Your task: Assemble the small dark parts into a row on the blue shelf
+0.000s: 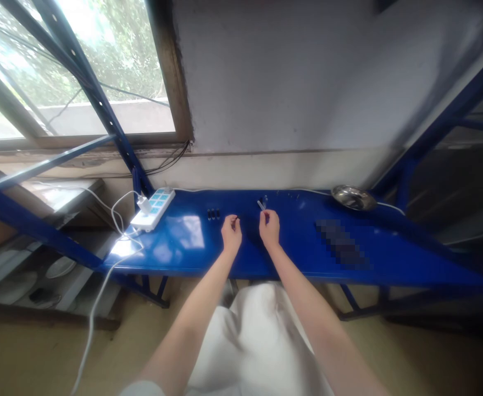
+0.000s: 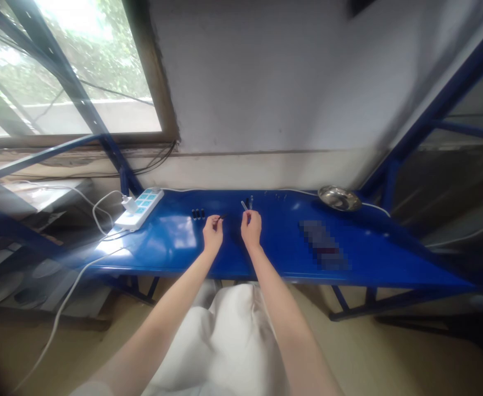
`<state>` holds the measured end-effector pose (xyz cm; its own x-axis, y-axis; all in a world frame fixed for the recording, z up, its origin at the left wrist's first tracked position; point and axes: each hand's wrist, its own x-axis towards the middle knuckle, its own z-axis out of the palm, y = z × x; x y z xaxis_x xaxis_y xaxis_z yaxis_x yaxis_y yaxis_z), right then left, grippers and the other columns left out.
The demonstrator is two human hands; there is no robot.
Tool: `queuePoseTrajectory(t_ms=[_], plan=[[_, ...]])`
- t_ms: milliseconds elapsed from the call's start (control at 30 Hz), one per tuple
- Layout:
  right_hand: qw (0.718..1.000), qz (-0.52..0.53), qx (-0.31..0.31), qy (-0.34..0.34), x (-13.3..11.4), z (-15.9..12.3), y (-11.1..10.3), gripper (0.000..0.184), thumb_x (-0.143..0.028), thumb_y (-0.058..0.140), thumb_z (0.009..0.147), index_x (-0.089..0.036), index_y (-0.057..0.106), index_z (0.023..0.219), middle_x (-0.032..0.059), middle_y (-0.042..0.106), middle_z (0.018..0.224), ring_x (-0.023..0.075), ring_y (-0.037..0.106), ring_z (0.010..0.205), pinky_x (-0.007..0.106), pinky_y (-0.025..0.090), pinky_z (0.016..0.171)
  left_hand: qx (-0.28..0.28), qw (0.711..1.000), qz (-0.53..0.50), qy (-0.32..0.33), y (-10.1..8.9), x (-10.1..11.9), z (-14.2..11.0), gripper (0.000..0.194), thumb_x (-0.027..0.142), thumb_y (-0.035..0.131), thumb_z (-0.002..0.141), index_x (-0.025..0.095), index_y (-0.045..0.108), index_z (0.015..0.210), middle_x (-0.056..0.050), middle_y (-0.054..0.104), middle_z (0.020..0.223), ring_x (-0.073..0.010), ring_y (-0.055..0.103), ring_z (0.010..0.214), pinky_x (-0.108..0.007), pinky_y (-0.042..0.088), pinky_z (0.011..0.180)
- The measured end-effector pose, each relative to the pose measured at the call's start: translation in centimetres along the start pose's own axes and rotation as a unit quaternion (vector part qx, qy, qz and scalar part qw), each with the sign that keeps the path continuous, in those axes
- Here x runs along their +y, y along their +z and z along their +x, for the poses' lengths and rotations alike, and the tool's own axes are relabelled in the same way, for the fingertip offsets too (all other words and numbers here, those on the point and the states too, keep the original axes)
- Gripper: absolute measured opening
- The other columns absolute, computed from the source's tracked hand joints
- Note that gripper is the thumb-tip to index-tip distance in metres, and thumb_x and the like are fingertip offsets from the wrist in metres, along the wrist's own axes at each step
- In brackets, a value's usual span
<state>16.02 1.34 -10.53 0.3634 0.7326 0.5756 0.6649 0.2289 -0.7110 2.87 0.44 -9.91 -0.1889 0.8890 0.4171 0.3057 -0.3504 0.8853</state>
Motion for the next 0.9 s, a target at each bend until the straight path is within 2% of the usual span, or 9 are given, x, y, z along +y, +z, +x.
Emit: queuePoseTrajectory(t_ms=[133, 400, 600, 900], plan=[[0.999, 0.046, -0.006, 0.017, -0.7, -0.9, -0.3, 0.028, -0.036, 0.032, 0.089, -0.017, 0.05, 0.096, 0.0099, 0.059, 0.088, 0.0185, 0.056, 0.08, 0.031, 0.045, 0.071, -0.003, 1.0, 0.0, -0.007, 0.0, -0.1, 0.0, 0.015, 0.023, 0.046, 0.084, 0.017, 0.056, 0.095, -0.007, 0.063, 0.089, -0.0141, 0.06, 0.083, -0.028, 0.047, 0.078], [0.994, 0.028, -0.078, -0.076, -0.4, -1.5, 0.0, 0.029, -0.035, 0.029, 0.09, -0.017, 0.052, 0.095, 0.011, 0.059, 0.091, 0.0193, 0.057, 0.085, 0.032, 0.046, 0.074, -0.003, 1.0, -0.01, -0.023, 0.1, -0.5, 0.1, 0.016, 0.023, 0.045, 0.085, 0.017, 0.055, 0.096, -0.007, 0.063, 0.09, -0.0139, 0.061, 0.084, -0.027, 0.048, 0.078], [0.995, 0.021, -0.086, -0.04, -0.4, -1.4, -0.1, 0.034, -0.038, 0.026, 0.091, -0.016, 0.052, 0.096, 0.0115, 0.059, 0.092, 0.0192, 0.056, 0.086, 0.031, 0.046, 0.072, 0.005, 0.999, -0.017, -0.027, 0.1, -1.0, 0.1, 0.017, 0.025, 0.044, 0.085, 0.017, 0.054, 0.096, -0.006, 0.063, 0.089, -0.0135, 0.061, 0.082, -0.028, 0.047, 0.078], [0.993, 0.042, -0.094, -0.057, -0.4, -1.4, -0.2, 0.031, -0.036, 0.028, 0.091, -0.016, 0.052, 0.094, 0.0109, 0.059, 0.09, 0.0189, 0.056, 0.085, 0.031, 0.046, 0.073, 0.005, 0.998, -0.045, -0.033, 0.0, -1.0, 0.3, 0.019, 0.021, 0.042, 0.085, 0.017, 0.054, 0.099, -0.007, 0.063, 0.091, -0.0128, 0.061, 0.08, -0.028, 0.048, 0.077]])
